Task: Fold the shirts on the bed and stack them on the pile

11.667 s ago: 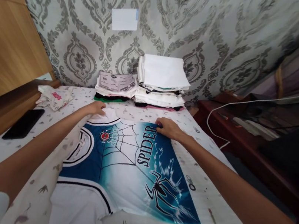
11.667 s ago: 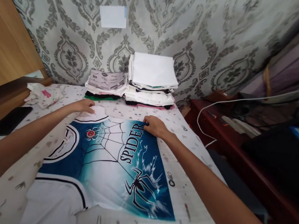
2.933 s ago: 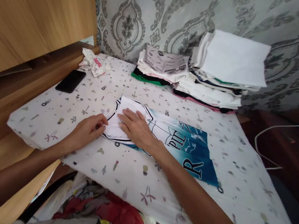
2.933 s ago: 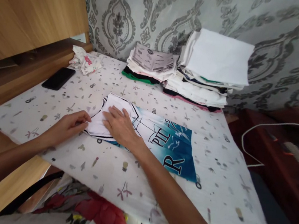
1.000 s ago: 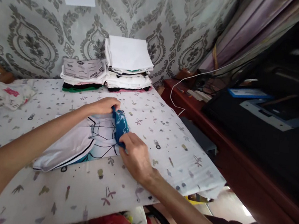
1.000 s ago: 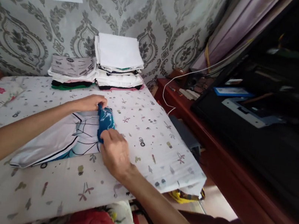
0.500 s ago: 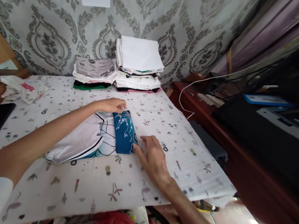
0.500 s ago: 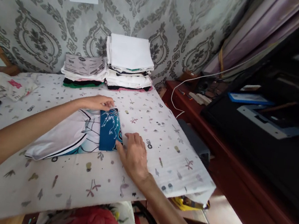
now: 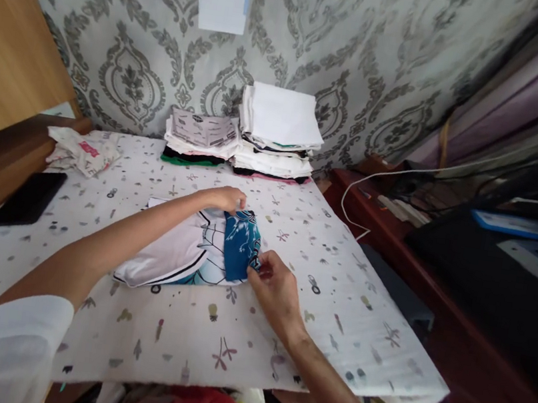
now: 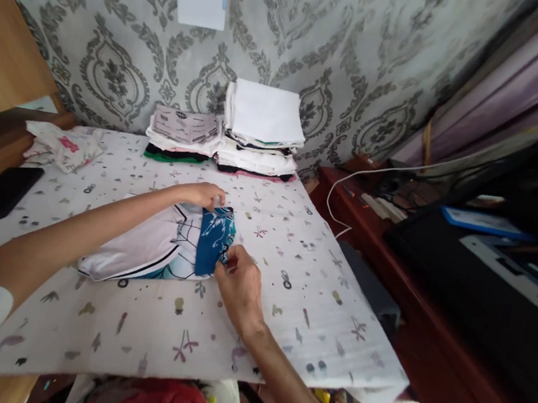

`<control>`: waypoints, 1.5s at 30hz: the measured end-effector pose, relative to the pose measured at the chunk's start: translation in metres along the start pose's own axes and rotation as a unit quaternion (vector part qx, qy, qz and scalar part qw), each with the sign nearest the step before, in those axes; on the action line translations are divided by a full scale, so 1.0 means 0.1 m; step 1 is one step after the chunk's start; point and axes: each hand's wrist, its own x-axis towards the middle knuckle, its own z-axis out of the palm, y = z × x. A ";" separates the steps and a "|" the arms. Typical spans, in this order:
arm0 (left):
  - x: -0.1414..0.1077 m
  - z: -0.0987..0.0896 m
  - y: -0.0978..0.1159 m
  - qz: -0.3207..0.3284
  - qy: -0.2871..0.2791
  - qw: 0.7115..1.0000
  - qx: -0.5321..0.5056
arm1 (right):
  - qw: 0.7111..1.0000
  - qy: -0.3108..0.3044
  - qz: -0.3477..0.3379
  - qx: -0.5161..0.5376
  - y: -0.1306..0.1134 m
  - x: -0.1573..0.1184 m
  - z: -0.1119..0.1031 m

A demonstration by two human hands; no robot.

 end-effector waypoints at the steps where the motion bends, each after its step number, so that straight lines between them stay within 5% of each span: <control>1: -0.02 0.00 0.03 0.004 0.006 1.000 0.008 | 1.000 0.001 0.001 0.010 -0.03 0.00 0.01; 10: -0.09 0.04 0.35 0.233 -0.021 0.945 0.230 | 0.996 0.013 0.022 0.081 -0.06 -0.05 0.06; 15: -0.24 -0.13 0.25 0.209 0.071 0.953 0.210 | 0.994 0.033 -0.027 0.100 -0.20 -0.08 0.08; 23: -1.06 -0.58 -0.45 0.171 0.208 0.959 0.091 | 0.959 -0.026 -0.282 0.034 -0.87 -0.09 0.58; 28: -1.46 -0.42 -0.97 0.117 0.214 0.970 0.023 | 0.919 -0.094 -0.362 -0.122 -1.05 -0.13 1.05; 34: -1.62 -0.12 -1.32 0.074 0.254 0.963 -0.056 | 0.879 -0.165 -0.373 -0.248 -1.16 -0.18 1.31; 40: -1.75 -0.08 -1.31 0.010 0.200 0.980 0.014 | 0.856 -0.238 -0.366 -0.278 -1.17 -0.21 1.42; 45: -1.81 -0.16 -0.84 0.003 0.277 0.955 0.106 | 0.881 -0.199 -0.395 -0.167 -1.11 -0.18 1.19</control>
